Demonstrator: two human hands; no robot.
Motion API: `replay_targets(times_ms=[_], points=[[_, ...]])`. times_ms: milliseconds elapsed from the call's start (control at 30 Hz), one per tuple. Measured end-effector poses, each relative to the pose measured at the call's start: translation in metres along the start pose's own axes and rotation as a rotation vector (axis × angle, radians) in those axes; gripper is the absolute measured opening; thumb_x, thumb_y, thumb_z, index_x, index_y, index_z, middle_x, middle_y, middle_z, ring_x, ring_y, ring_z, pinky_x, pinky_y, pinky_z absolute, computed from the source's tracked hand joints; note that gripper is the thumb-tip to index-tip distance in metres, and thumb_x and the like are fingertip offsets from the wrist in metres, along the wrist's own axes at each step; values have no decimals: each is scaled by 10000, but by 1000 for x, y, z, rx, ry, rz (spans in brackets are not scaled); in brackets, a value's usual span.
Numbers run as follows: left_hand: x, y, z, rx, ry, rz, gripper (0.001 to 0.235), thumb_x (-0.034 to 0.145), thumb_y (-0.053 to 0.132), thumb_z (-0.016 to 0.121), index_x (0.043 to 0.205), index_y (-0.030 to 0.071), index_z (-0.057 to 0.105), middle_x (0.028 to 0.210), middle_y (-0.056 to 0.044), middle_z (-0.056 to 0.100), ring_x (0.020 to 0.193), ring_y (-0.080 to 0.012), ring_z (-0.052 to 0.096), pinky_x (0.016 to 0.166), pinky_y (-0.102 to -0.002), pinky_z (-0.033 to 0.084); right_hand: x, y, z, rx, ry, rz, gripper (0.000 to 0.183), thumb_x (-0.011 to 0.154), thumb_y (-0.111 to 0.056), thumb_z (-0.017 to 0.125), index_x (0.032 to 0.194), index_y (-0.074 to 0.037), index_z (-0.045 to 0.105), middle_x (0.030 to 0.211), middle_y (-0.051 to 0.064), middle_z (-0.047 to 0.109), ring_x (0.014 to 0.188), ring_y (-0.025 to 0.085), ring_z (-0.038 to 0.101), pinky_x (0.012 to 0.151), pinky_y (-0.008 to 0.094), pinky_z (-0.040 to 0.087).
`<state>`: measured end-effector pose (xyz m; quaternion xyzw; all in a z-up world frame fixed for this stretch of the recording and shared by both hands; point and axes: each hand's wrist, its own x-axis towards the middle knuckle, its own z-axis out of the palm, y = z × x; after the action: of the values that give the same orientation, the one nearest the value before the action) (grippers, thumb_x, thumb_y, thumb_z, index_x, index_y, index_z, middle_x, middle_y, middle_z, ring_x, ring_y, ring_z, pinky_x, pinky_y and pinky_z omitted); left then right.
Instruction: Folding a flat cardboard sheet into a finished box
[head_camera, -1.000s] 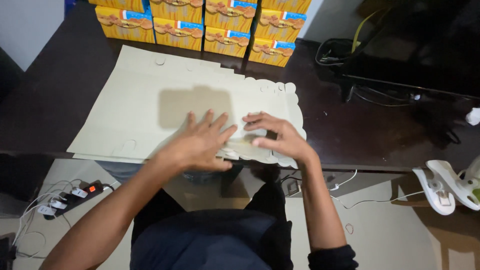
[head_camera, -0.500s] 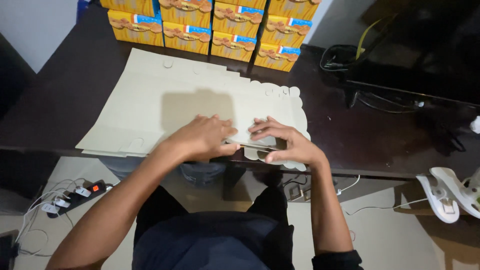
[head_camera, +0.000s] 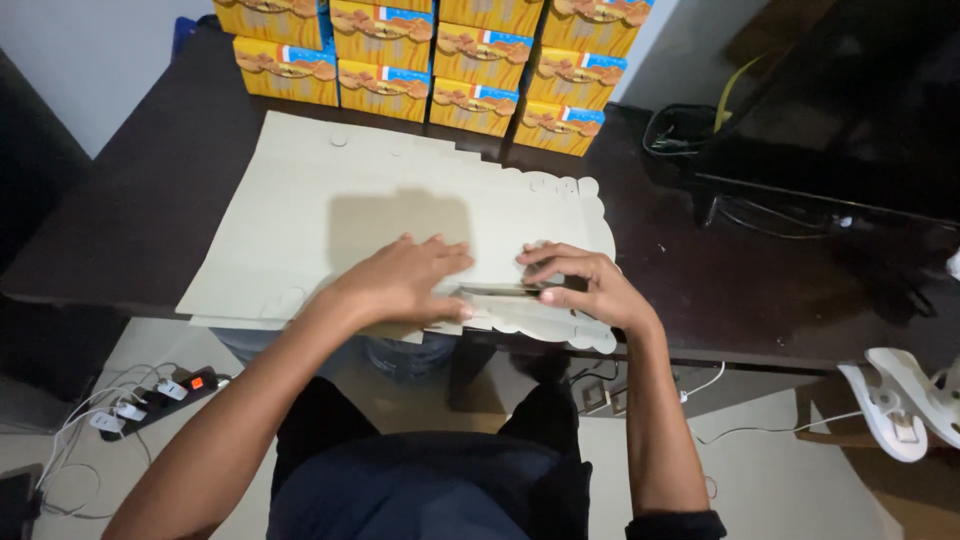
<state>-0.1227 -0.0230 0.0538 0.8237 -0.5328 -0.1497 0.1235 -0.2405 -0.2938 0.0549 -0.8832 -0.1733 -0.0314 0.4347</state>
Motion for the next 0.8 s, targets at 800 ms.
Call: replay_targets(times_ms=[800], points=[[0, -32, 5, -103, 309, -53, 262, 971, 381, 644, 998, 160, 781, 998, -84, 785, 1019, -369, 722, 910, -520, 559, -9, 20, 1, 200, 110, -50, 325, 922, -307, 738, 1019, 3, 758, 1086, 168, 758, 1179, 309, 654, 1210, 604, 273]])
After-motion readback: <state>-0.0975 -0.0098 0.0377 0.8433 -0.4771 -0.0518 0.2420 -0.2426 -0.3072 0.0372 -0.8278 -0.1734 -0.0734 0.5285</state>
